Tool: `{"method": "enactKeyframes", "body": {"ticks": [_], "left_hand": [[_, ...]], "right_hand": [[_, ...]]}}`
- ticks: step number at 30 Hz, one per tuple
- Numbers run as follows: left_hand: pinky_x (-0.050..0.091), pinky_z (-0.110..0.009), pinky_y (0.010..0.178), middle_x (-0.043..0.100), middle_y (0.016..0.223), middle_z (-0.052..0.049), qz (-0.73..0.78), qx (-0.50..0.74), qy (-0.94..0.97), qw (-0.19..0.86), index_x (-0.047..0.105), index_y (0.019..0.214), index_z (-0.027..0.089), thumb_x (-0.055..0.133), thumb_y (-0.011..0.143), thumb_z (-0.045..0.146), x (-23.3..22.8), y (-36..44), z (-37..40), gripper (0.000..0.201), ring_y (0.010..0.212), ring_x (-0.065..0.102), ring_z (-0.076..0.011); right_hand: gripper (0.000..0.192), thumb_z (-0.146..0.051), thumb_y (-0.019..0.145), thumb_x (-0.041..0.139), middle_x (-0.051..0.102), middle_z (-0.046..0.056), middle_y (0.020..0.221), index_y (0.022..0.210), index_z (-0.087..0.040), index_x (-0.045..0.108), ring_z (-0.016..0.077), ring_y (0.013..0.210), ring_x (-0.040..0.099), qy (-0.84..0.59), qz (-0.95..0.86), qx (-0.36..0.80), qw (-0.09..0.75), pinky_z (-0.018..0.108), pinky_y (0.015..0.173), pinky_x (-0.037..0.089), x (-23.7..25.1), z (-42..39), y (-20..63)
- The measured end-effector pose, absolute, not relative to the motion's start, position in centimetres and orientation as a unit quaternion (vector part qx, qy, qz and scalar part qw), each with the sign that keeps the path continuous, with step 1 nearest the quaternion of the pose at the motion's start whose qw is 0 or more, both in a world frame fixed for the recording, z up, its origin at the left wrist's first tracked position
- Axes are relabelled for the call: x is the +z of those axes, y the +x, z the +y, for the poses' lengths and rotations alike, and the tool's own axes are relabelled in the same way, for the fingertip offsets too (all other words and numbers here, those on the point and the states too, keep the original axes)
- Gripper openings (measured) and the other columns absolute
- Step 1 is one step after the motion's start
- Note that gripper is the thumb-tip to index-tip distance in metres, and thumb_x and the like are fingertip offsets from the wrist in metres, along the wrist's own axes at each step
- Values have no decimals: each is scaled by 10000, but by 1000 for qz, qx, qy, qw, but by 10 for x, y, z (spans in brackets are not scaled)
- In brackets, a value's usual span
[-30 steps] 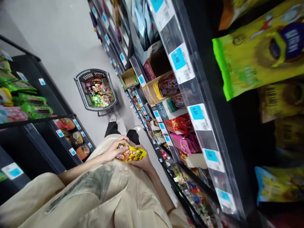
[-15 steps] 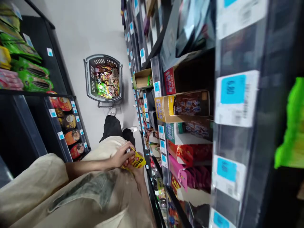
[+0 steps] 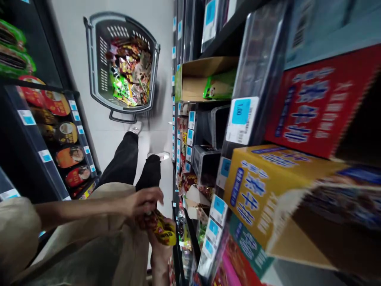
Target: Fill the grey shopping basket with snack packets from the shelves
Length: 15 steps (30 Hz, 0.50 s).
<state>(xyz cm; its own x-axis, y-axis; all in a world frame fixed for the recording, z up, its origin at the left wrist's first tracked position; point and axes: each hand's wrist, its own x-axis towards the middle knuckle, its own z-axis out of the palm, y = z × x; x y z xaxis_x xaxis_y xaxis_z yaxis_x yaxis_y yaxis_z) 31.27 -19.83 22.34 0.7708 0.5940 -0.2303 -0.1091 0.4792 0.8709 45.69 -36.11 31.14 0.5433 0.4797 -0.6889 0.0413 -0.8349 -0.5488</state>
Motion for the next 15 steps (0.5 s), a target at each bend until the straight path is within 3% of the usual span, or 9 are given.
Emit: {"method": "enactKeyframes", "body": {"ticks": [3,5,9,12,15], "left_hand": [[558,-339,763,675,1015,-77,491,158,374,771,616,1124,208,468,1024,398,142,338,-155,261,834,653,-199],[559,-368,880,677,1136,-113,565,78,385,726,610,1139,179,645,909,391,81,364,-122,314,944,674,-228],[513,-427,1030,603,1405,-229,594,15,375,712,514,1378,113,804,762,431,-21,422,-73,752,1197,652,-334],[452,-448,1107,573,1463,-257,611,37,338,715,452,1447,106,846,719,412,-65,457,-64,882,1332,580,-377],[441,-442,1116,610,1417,-228,625,99,300,714,428,1448,139,845,727,329,-88,481,-69,855,1308,592,-340]], "right_hand": [[459,-376,682,847,768,-92,977,1050,-476,590,307,881,816,-872,-207,390,210,440,737,691,290,-362,453],[443,-391,703,829,777,-84,984,1071,-486,601,315,864,818,-876,-225,372,208,437,710,692,271,-369,449],[489,-472,638,817,800,-106,1004,1076,-572,626,355,826,814,-882,-184,376,218,477,660,682,235,-400,436],[416,-616,608,717,803,-143,941,1009,-651,613,403,757,798,-896,-158,350,223,540,554,642,219,-420,427],[415,-644,599,661,796,-177,939,999,-717,576,417,757,790,-893,-164,366,205,563,547,624,213,-427,424]]}}
